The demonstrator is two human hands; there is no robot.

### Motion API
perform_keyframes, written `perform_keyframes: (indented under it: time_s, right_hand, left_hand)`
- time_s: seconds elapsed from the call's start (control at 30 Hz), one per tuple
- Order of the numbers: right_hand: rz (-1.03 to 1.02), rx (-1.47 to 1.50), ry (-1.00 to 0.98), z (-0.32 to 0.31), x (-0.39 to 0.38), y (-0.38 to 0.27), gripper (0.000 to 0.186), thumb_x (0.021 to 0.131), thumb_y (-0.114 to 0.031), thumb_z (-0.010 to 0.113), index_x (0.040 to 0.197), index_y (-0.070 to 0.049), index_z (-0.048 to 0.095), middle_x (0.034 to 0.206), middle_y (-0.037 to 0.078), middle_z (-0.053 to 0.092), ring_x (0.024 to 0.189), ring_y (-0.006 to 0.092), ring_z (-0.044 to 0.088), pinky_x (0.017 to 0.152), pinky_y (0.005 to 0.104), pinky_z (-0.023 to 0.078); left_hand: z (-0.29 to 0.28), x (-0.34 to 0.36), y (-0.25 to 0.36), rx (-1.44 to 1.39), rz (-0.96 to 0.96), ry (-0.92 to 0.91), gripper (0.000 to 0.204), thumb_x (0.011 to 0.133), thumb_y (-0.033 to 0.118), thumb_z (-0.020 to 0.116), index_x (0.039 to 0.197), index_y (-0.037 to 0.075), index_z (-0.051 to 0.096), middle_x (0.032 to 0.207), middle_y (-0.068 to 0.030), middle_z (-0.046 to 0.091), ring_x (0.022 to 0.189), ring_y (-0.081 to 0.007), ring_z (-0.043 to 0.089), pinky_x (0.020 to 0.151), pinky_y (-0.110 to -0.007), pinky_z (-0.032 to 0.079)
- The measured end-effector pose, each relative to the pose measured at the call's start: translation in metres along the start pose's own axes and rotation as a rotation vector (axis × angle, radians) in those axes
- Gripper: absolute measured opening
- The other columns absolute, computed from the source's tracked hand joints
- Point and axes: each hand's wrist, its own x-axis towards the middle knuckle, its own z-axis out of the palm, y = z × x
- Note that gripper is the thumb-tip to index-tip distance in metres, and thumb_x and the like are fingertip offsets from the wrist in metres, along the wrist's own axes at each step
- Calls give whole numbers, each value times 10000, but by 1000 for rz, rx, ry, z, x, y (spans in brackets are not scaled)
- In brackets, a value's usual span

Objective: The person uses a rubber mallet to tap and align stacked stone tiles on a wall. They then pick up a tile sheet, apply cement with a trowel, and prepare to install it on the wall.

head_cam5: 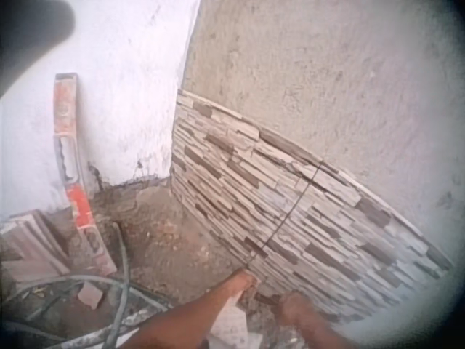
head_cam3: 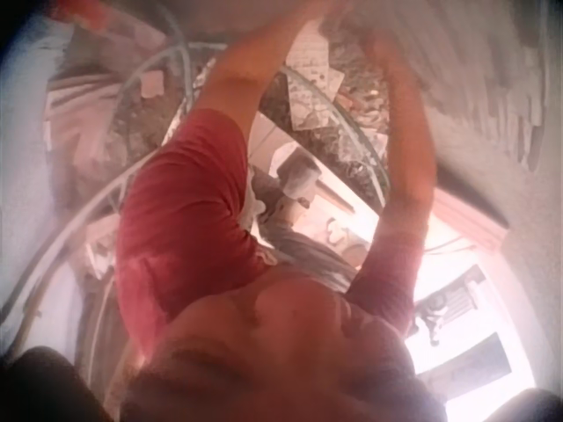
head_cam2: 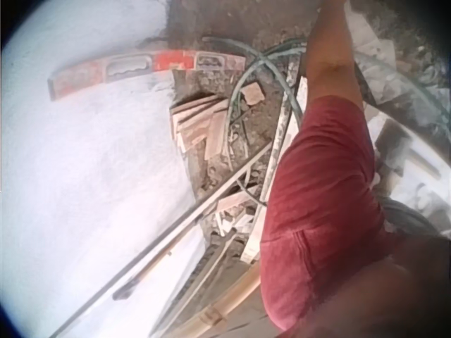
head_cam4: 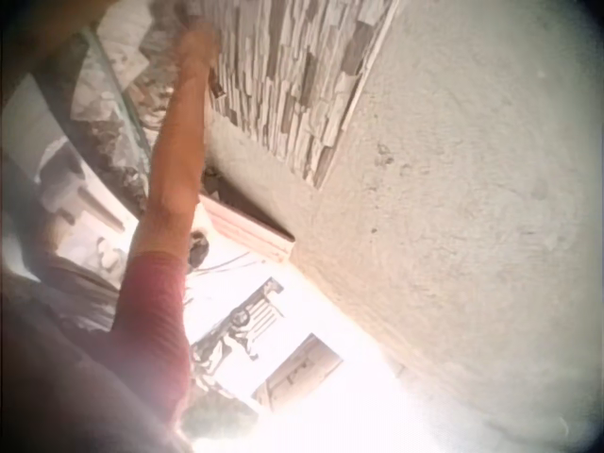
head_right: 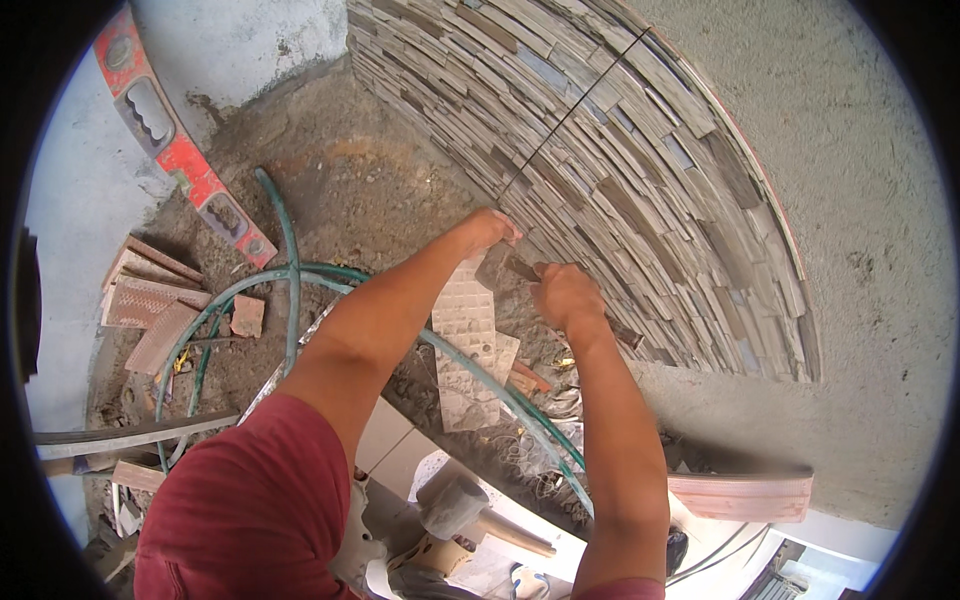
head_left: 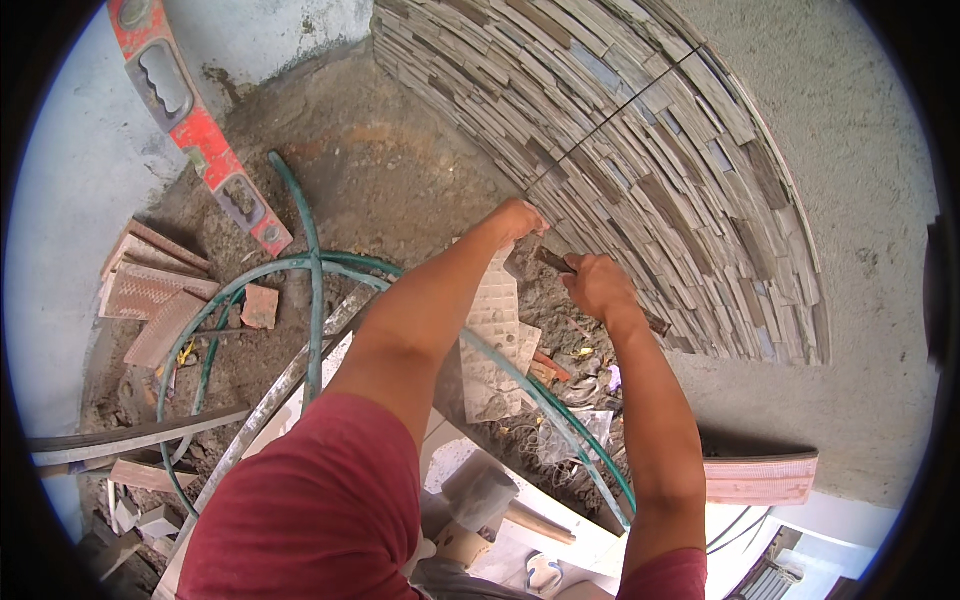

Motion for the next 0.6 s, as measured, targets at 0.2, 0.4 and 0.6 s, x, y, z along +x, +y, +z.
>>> perform_keyframes:
  time_s: [0.2, 0.4, 0.6]
  right_hand:
    - [-260, 24, -265, -6, -4, -2, 414, 888, -294, 681, 1256, -107, 663, 1037, 246, 690, 999, 385, 658, 893, 439, 510]
    - [-64, 123, -134, 6, 6, 12, 450, 871, -314, 681, 1238, -54, 669, 1156, 242, 666, 1116, 362, 626, 964, 418, 487]
    - [-78, 119, 65, 15, 25, 27, 474, 869, -328, 682, 1252, -50, 658, 1160, 242, 666, 1114, 366, 631, 979, 414, 479]
  left_hand:
    - [-5, 3, -1, -38, -36, -106, 37, 839, 21, 703, 837, -11, 684, 819, -100, 680, 734, -201, 633, 713, -339, 521]
    - [-1, -3, 3, -89, -41, -58, 35, 838, 22, 697, 831, -12, 687, 810, -99, 682, 711, -180, 621, 680, -339, 515]
    - [0, -3, 8, -51, -73, -64, 71, 835, 43, 715, 831, -22, 687, 841, -113, 691, 723, -194, 650, 699, -337, 560]
